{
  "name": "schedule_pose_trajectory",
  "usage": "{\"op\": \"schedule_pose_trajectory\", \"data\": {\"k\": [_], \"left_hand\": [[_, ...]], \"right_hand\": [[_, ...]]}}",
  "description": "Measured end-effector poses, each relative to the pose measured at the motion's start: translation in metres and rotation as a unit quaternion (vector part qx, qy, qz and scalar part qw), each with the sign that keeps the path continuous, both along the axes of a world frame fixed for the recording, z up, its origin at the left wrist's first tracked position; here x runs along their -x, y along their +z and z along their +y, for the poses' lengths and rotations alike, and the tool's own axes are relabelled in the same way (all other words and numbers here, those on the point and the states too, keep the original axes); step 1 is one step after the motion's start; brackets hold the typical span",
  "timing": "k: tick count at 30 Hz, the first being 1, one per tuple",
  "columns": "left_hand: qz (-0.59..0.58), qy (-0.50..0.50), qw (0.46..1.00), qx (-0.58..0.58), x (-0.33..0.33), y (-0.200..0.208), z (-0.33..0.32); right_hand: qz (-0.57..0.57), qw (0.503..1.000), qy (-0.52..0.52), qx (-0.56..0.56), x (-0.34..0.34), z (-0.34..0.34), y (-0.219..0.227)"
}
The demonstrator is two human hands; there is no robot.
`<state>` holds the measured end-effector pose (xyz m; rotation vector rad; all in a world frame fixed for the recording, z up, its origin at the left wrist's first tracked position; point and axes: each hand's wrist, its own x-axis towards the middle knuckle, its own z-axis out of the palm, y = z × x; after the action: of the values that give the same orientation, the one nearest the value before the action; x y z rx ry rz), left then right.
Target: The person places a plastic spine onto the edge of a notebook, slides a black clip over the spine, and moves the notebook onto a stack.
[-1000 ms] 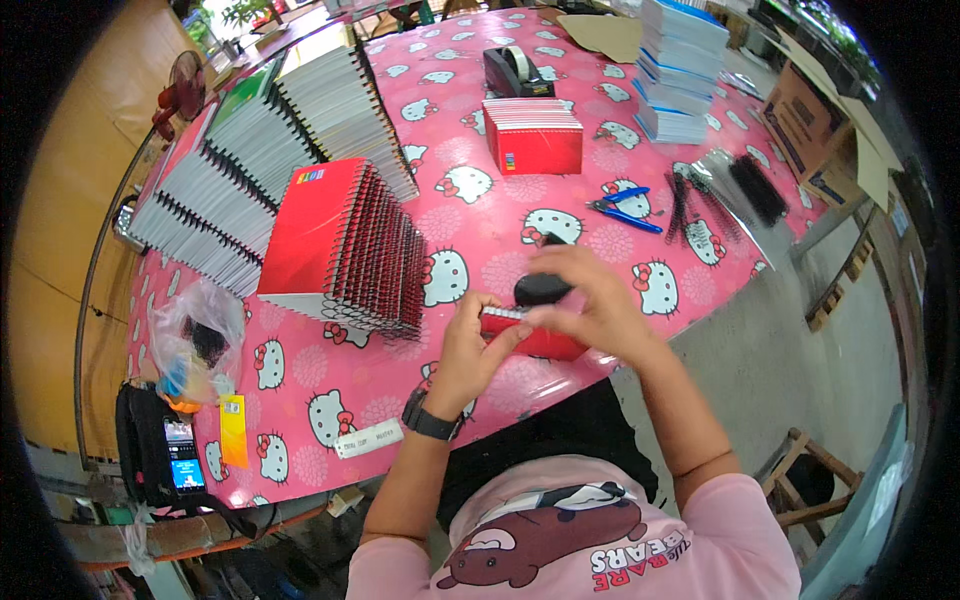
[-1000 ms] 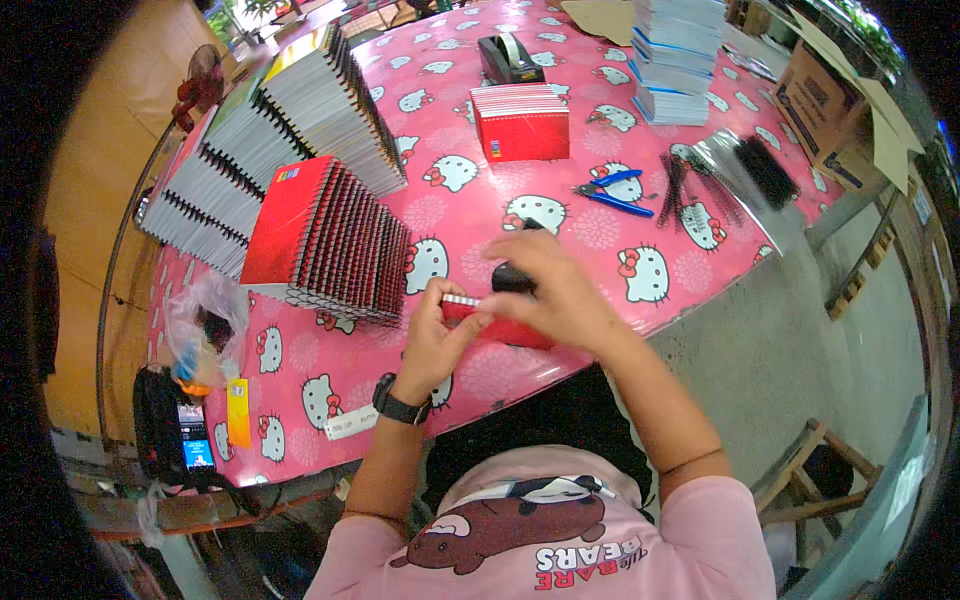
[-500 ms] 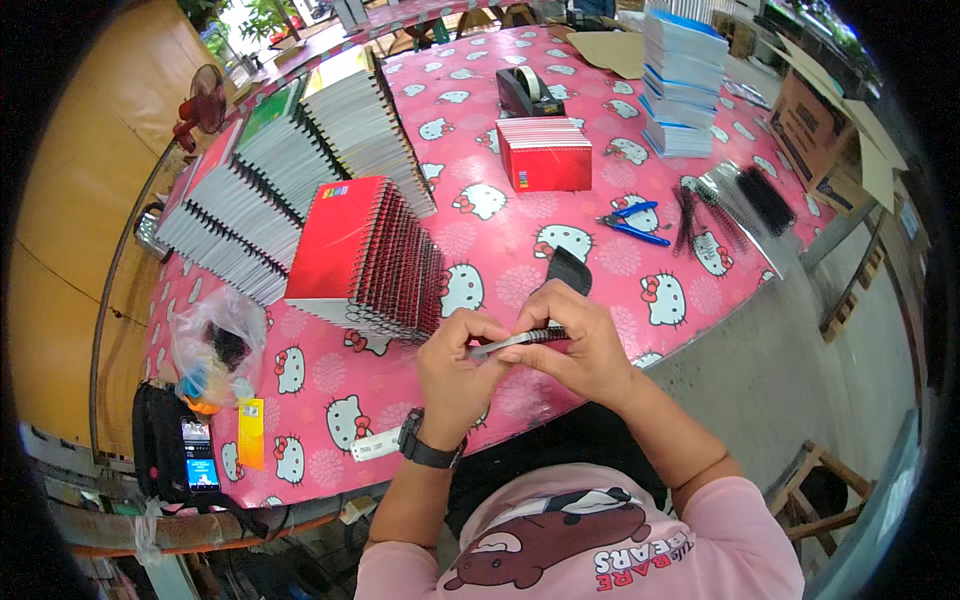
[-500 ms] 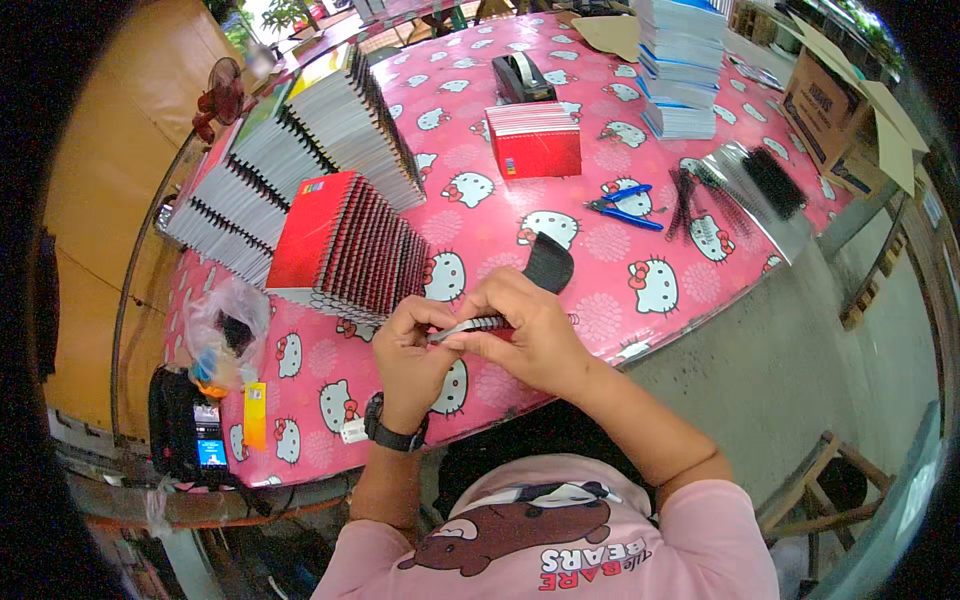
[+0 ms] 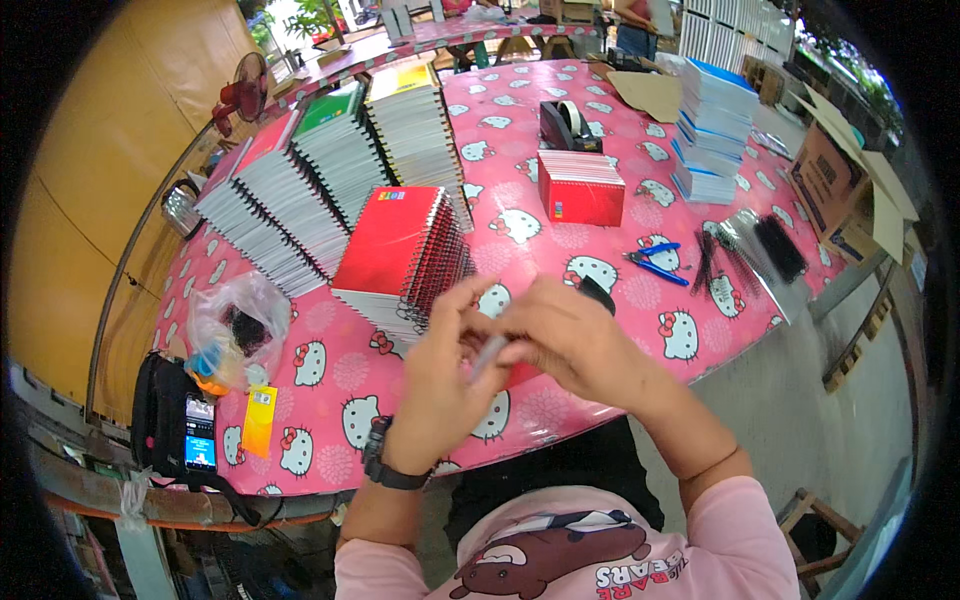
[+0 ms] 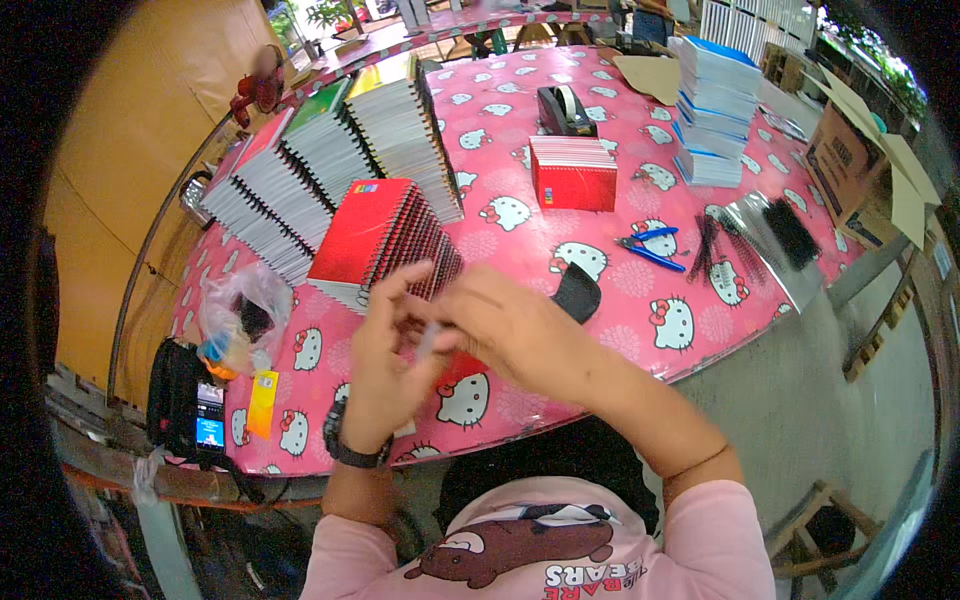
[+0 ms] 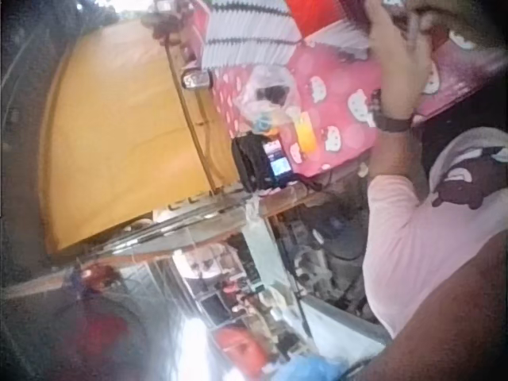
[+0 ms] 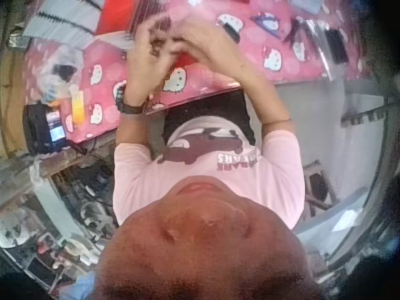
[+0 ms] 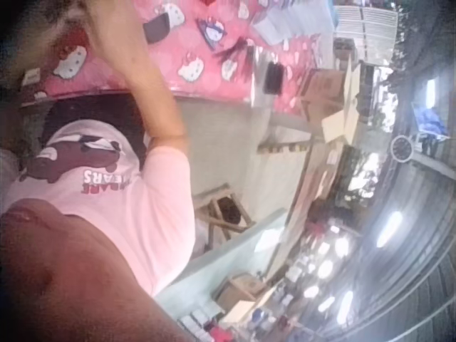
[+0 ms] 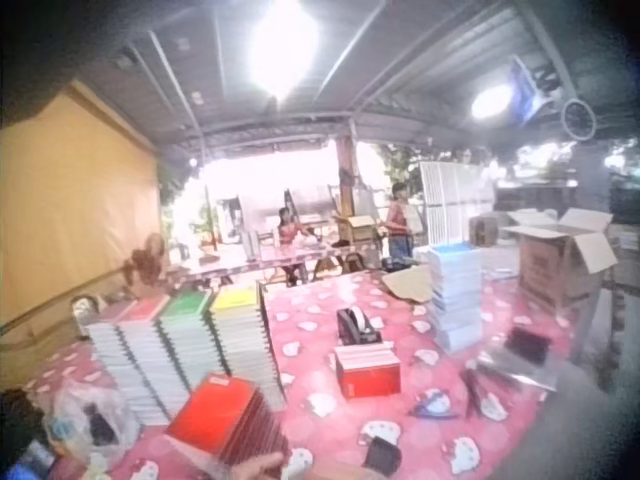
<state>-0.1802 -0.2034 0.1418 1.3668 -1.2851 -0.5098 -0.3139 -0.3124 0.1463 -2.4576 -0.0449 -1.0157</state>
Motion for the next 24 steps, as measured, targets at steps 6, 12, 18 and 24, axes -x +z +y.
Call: {"op": "schedule_pose_trajectory", "data": {"k": [6,12,18,24], "left_hand": [[-0.033,0.295,0.930,0.218,-0.077,0.010,-0.013],[-0.299,0.415,0.857,0.061,-0.111,0.002,-0.007],[0.095,0.277,0.941,0.171,-0.126,-0.026,-0.026],[0.184,0.259,0.921,0.225,-0.120,-0.023,-0.028]], "right_hand": [[-0.227,0.957,-0.111,-0.143,-0.050,-0.063,0.021],[-0.128,0.952,-0.053,-0.274,-0.116,-0.086,-0.027],[-0.171,0.905,0.013,-0.389,-0.165,-0.069,-0.036],[-0.242,0.900,-0.066,-0.356,-0.174,-0.071,-0.044]]}}
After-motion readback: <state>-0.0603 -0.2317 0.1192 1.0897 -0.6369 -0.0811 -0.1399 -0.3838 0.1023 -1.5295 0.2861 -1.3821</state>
